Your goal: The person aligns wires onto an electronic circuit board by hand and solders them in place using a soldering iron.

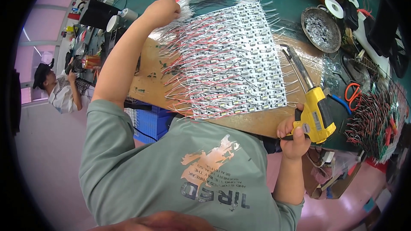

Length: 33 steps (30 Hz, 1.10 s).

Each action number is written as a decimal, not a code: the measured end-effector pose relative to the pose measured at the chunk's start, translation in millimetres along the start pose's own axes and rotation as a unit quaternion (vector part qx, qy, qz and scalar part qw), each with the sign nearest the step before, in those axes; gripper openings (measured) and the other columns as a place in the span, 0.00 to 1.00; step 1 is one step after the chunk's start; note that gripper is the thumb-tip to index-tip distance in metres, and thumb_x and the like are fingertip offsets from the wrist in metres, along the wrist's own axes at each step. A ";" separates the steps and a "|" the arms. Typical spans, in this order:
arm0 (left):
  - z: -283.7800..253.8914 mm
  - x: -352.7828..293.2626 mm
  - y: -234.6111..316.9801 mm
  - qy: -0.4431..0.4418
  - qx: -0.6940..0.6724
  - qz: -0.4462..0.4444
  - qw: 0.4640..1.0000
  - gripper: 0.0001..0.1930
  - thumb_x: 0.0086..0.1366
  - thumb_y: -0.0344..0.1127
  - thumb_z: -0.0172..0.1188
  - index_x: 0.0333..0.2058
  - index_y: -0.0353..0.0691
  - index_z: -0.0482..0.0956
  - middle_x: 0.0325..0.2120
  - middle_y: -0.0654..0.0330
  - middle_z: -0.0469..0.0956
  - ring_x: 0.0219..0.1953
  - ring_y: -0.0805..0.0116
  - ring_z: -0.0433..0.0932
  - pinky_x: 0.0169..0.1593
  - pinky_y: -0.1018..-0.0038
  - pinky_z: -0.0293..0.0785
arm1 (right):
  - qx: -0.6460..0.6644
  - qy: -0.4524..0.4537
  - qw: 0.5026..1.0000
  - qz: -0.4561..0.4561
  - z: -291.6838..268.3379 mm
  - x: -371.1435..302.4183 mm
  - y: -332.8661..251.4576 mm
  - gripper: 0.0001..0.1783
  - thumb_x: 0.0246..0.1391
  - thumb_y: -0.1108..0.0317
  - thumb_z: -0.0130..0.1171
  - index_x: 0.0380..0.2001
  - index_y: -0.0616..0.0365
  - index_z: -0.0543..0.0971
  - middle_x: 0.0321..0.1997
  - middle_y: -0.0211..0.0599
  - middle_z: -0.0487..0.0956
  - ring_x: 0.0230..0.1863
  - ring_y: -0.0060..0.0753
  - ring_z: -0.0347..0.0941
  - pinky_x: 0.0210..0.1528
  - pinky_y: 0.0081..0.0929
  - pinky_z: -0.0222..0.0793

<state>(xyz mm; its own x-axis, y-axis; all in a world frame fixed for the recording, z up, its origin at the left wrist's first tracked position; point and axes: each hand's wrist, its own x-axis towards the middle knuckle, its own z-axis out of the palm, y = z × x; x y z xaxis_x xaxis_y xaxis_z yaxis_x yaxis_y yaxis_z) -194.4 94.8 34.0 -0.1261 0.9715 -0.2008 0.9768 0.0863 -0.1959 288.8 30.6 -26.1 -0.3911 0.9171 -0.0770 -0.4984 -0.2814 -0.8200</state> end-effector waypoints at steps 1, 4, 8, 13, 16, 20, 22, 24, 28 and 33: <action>0.3 0.0 0.2 0.001 0.001 0.001 1.000 0.09 0.56 0.34 0.57 0.32 0.41 0.84 0.32 0.53 0.82 0.38 0.53 0.80 0.43 0.60 0.76 | 0.001 0.001 1.000 -0.001 0.5 0.0 -0.4 0.38 0.56 0.54 0.60 0.60 0.67 0.58 0.21 0.29 0.65 0.19 0.23 0.62 0.22 0.23 0.61; 1.2 -0.1 0.0 0.019 0.054 0.015 0.998 0.09 0.56 0.34 0.56 0.30 0.40 0.84 0.32 0.52 0.82 0.38 0.51 0.80 0.43 0.59 0.77 | 0.005 -0.001 1.000 -0.001 1.4 0.2 -1.3 0.38 0.55 0.54 0.60 0.60 0.66 0.58 0.21 0.29 0.65 0.19 0.23 0.62 0.22 0.23 0.60; -2.7 0.1 0.6 -0.009 0.036 0.004 0.999 0.08 0.56 0.36 0.59 0.31 0.41 0.83 0.35 0.54 0.80 0.42 0.54 0.77 0.45 0.60 0.74 | 0.012 -0.005 1.000 0.003 0.5 0.9 -0.6 0.37 0.55 0.55 0.60 0.60 0.67 0.58 0.21 0.29 0.64 0.19 0.23 0.61 0.22 0.23 0.60; -1.5 -7.0 -3.0 0.050 0.001 0.017 0.999 0.08 0.55 0.37 0.59 0.29 0.40 0.81 0.32 0.55 0.79 0.39 0.54 0.77 0.43 0.61 0.74 | 0.015 -0.001 1.000 0.004 -0.1 0.0 0.1 0.37 0.55 0.56 0.59 0.60 0.67 0.58 0.21 0.29 0.64 0.20 0.22 0.59 0.22 0.23 0.59; -4.1 -8.3 -5.1 0.076 -0.019 0.034 0.996 0.07 0.55 0.37 0.59 0.27 0.39 0.80 0.31 0.56 0.78 0.38 0.54 0.77 0.41 0.61 0.73 | 0.012 -0.003 1.000 0.000 -0.3 -0.2 -0.2 0.37 0.55 0.55 0.59 0.60 0.68 0.58 0.21 0.29 0.63 0.20 0.22 0.59 0.22 0.23 0.58; -6.3 -5.0 -7.0 0.050 -0.028 0.015 0.998 0.08 0.55 0.37 0.59 0.28 0.39 0.79 0.29 0.54 0.79 0.34 0.52 0.77 0.39 0.61 0.73 | 0.017 -0.001 1.000 0.005 0.0 -0.4 -0.7 0.38 0.55 0.56 0.60 0.59 0.68 0.58 0.22 0.29 0.64 0.20 0.22 0.60 0.22 0.22 0.58; -4.4 -4.1 -8.1 0.041 -0.028 0.014 0.999 0.08 0.56 0.37 0.59 0.29 0.39 0.80 0.28 0.53 0.79 0.34 0.51 0.78 0.39 0.60 0.73 | 0.017 0.001 1.000 0.004 0.6 -0.4 -1.0 0.38 0.54 0.56 0.60 0.60 0.68 0.58 0.22 0.29 0.64 0.20 0.22 0.60 0.22 0.22 0.58; -2.5 -4.7 -8.8 0.073 -0.041 0.031 0.996 0.08 0.57 0.37 0.58 0.31 0.39 0.81 0.27 0.53 0.80 0.33 0.49 0.78 0.39 0.59 0.73 | 0.021 0.001 1.000 0.010 1.1 -0.7 -1.4 0.38 0.54 0.56 0.61 0.60 0.68 0.59 0.22 0.29 0.65 0.20 0.22 0.61 0.22 0.22 0.59; -10.6 -4.7 -4.1 0.077 -0.010 0.053 0.996 0.08 0.59 0.36 0.56 0.32 0.40 0.81 0.29 0.53 0.80 0.34 0.49 0.78 0.40 0.58 0.73 | 0.014 0.009 1.000 0.010 4.3 0.8 -2.2 0.38 0.54 0.56 0.61 0.60 0.68 0.59 0.22 0.29 0.65 0.20 0.22 0.61 0.22 0.22 0.59; -46.4 1.8 15.7 0.070 0.203 0.127 0.968 0.05 0.59 0.32 0.56 0.30 0.43 0.81 0.32 0.58 0.80 0.40 0.56 0.78 0.42 0.62 0.72 | -0.003 0.009 1.000 0.000 7.7 2.3 -2.8 0.37 0.55 0.54 0.60 0.58 0.67 0.60 0.21 0.29 0.64 0.17 0.22 0.59 0.21 0.21 0.58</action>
<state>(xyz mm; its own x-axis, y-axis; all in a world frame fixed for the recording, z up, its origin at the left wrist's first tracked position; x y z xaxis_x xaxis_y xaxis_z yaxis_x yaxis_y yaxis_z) -171.3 108.2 75.1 0.1621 0.9727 -0.1661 0.8213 -0.2263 -0.5237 283.3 31.4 -19.6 -0.3767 0.9222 -0.0874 -0.4931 -0.2795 -0.8239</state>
